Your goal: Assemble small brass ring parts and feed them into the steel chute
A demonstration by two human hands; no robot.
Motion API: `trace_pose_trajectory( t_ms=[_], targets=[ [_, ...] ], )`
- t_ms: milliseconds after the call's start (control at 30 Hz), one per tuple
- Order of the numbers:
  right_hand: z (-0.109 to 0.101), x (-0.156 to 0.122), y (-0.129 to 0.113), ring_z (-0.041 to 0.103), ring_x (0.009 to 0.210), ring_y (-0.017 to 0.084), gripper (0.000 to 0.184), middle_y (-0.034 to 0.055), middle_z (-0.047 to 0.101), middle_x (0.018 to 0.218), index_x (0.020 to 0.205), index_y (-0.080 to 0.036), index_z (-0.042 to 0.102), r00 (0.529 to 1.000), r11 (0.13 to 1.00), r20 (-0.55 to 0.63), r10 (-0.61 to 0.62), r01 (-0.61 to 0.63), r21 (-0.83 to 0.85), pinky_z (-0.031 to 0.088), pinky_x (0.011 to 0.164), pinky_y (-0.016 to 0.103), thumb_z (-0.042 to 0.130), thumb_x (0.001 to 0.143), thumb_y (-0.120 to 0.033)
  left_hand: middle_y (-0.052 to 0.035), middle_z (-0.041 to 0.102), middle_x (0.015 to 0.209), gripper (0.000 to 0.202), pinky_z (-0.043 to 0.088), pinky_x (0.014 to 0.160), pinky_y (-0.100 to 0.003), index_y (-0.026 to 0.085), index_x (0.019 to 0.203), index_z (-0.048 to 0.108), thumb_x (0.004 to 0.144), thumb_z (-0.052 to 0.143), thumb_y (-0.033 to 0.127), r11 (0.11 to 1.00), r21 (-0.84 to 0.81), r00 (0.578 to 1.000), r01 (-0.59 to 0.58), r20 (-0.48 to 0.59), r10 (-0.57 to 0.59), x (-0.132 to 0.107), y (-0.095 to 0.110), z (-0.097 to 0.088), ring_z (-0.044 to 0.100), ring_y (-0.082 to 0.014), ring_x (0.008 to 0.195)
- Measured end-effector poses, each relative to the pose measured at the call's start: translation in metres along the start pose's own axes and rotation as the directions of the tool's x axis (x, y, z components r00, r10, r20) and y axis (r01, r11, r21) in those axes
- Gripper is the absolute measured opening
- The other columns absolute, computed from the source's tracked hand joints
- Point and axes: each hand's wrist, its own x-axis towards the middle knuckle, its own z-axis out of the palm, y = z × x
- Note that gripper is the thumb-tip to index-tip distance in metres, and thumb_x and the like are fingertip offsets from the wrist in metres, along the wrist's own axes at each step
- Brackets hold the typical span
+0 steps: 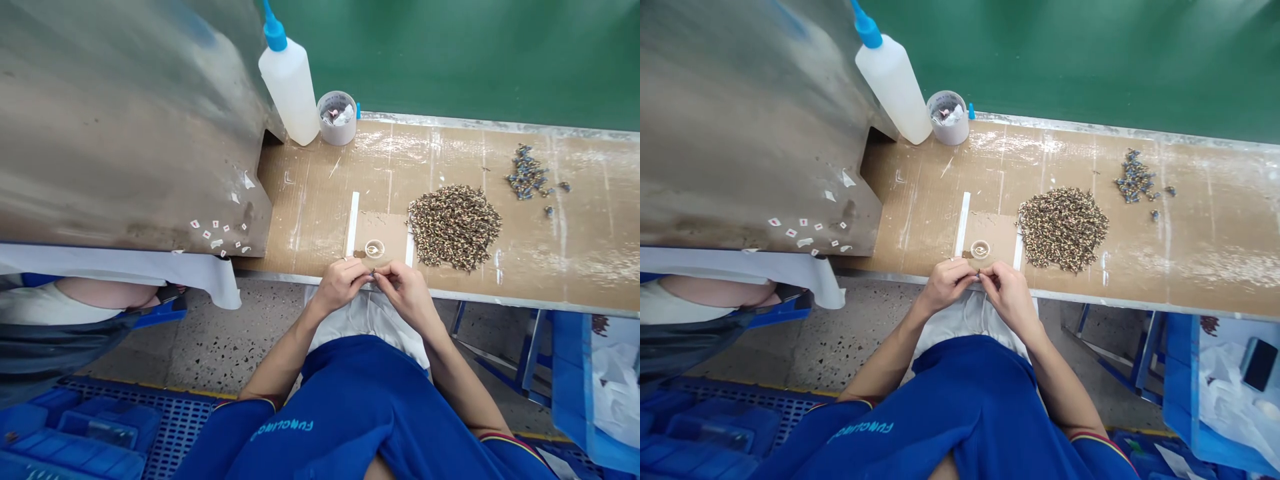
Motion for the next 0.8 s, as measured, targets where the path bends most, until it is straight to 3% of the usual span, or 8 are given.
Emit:
trace_pose_trajectory(
  t_ms=[333,533,800],
  targets=[
    [-0.007,0.009,0.006,0.063,0.064,0.016,0.027,0.0033,0.071,0.073,0.082,-0.020,0.065,0.976,0.986,0.211,0.055,-0.086,0.141,0.048,0.058,0.027,0.062,0.090,-0.045,-0.0048,0.064,0.069,0.041,0.044,0.069,-0.029,0.017,0.073,0.061,0.104,0.043,0.039,0.992,-0.117,0.998,0.036,0.062,-0.029,0.000,-0.002,-0.005,0.058,-0.0174,0.068],
    [-0.007,0.009,0.004,0.063,0.068,0.018,0.021,0.0041,0.071,0.076,0.082,-0.021,0.065,0.979,0.994,0.198,0.038,-0.057,0.089,0.047,0.060,0.027,0.061,0.090,-0.040,-0.0037,0.061,0.066,0.037,0.044,0.069,-0.030,0.018,0.070,0.060,0.101,0.048,0.034,0.991,-0.097,0.989,0.091,0.123,-0.078,0.001,-0.003,-0.005,0.058,-0.0179,0.068],
    [-0.009,0.013,0.005,0.060,0.067,0.017,0.015,0.0025,0.068,0.074,0.079,-0.021,0.063,0.969,0.998,0.248,-0.008,-0.007,0.060,0.045,0.061,0.027,0.057,0.090,-0.030,-0.0034,0.062,0.066,0.035,0.043,0.068,-0.029,0.017,0.071,0.061,0.100,0.049,0.031,0.994,-0.080,0.989,0.068,0.136,-0.056,0.002,-0.003,-0.006,0.057,-0.0171,0.066]
  ],
)
